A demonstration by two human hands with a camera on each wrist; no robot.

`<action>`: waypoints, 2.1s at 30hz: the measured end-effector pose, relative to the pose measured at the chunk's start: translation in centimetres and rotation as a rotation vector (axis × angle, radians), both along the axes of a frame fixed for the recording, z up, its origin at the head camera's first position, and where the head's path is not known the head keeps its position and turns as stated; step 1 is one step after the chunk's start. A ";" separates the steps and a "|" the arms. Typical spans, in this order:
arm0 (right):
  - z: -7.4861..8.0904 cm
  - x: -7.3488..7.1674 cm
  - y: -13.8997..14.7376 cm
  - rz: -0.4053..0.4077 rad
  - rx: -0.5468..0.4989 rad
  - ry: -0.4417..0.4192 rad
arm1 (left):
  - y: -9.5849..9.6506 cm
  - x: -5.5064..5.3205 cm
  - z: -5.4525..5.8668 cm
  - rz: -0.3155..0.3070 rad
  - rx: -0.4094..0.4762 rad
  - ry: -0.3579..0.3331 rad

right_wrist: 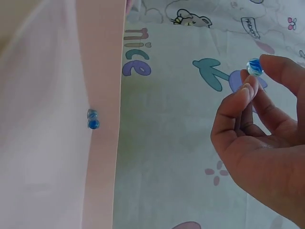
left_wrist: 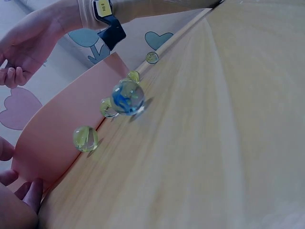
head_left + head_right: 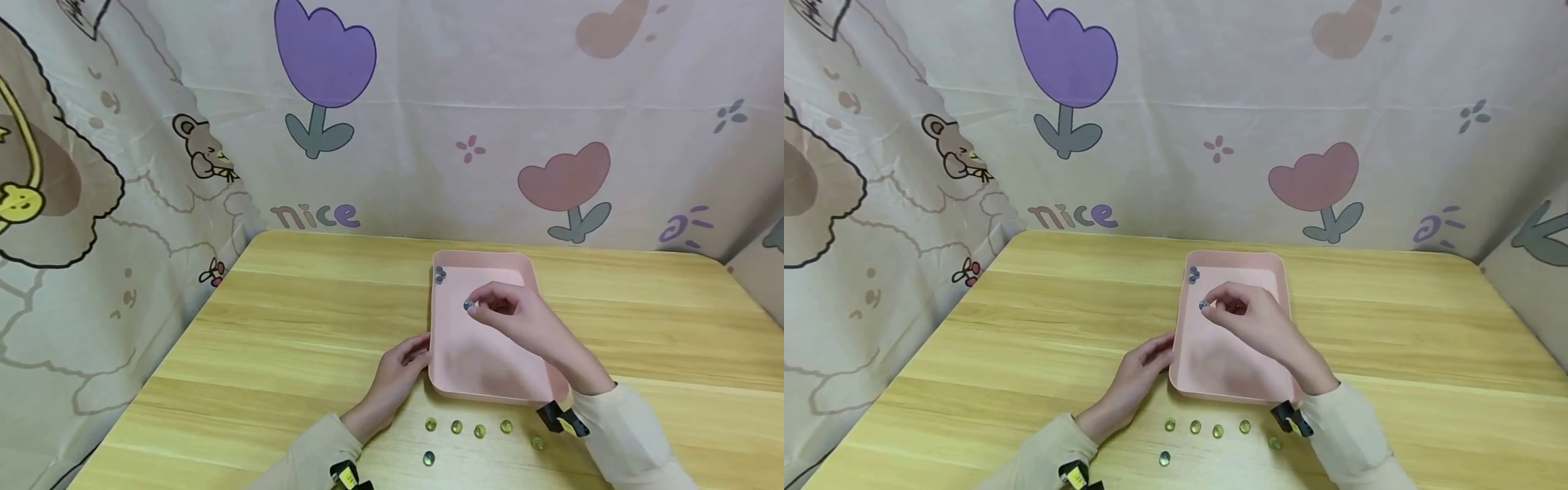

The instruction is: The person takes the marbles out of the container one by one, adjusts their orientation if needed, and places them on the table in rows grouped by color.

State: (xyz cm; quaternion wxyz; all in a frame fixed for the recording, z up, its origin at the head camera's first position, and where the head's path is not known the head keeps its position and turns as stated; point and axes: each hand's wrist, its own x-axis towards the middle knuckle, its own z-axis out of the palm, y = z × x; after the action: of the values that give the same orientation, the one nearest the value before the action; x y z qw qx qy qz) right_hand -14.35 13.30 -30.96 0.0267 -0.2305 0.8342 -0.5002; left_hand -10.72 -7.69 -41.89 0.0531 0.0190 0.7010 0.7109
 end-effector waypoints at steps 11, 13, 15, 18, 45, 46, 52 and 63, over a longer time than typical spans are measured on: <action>-0.6 0.4 -0.1 0.004 0.036 0.001 | 0.0 0.0 0.3 0.004 0.002 0.001; -0.7 0.4 0.0 0.000 0.038 -0.001 | 0.1 0.0 0.3 0.002 0.002 -0.001; -0.7 0.6 0.0 0.001 0.036 0.003 | 0.2 -0.1 0.3 0.000 0.004 0.000; -0.6 0.9 0.0 0.003 0.036 0.015 | 0.3 -0.1 0.4 -0.002 0.004 0.009; -0.5 4.2 0.7 0.031 0.036 0.026 | 0.1 0.1 0.0 -0.001 0.001 0.006; -0.5 4.3 0.7 0.036 0.036 0.027 | 0.1 0.1 0.0 0.002 -0.003 0.008; -0.4 5.1 1.1 0.071 0.041 0.017 | 0.1 -0.1 -0.1 0.000 -0.004 0.022; -2.7 6.9 1.5 0.154 0.045 0.044 | 0.1 -0.1 -0.3 -0.005 -0.001 0.023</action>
State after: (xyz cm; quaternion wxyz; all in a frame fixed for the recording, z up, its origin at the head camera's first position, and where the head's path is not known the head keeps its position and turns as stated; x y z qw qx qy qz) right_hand -7.48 14.85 -33.64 0.0517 -0.3042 0.8255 -0.4726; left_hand -10.82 -7.55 -42.18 0.0470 0.0287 0.7020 0.7100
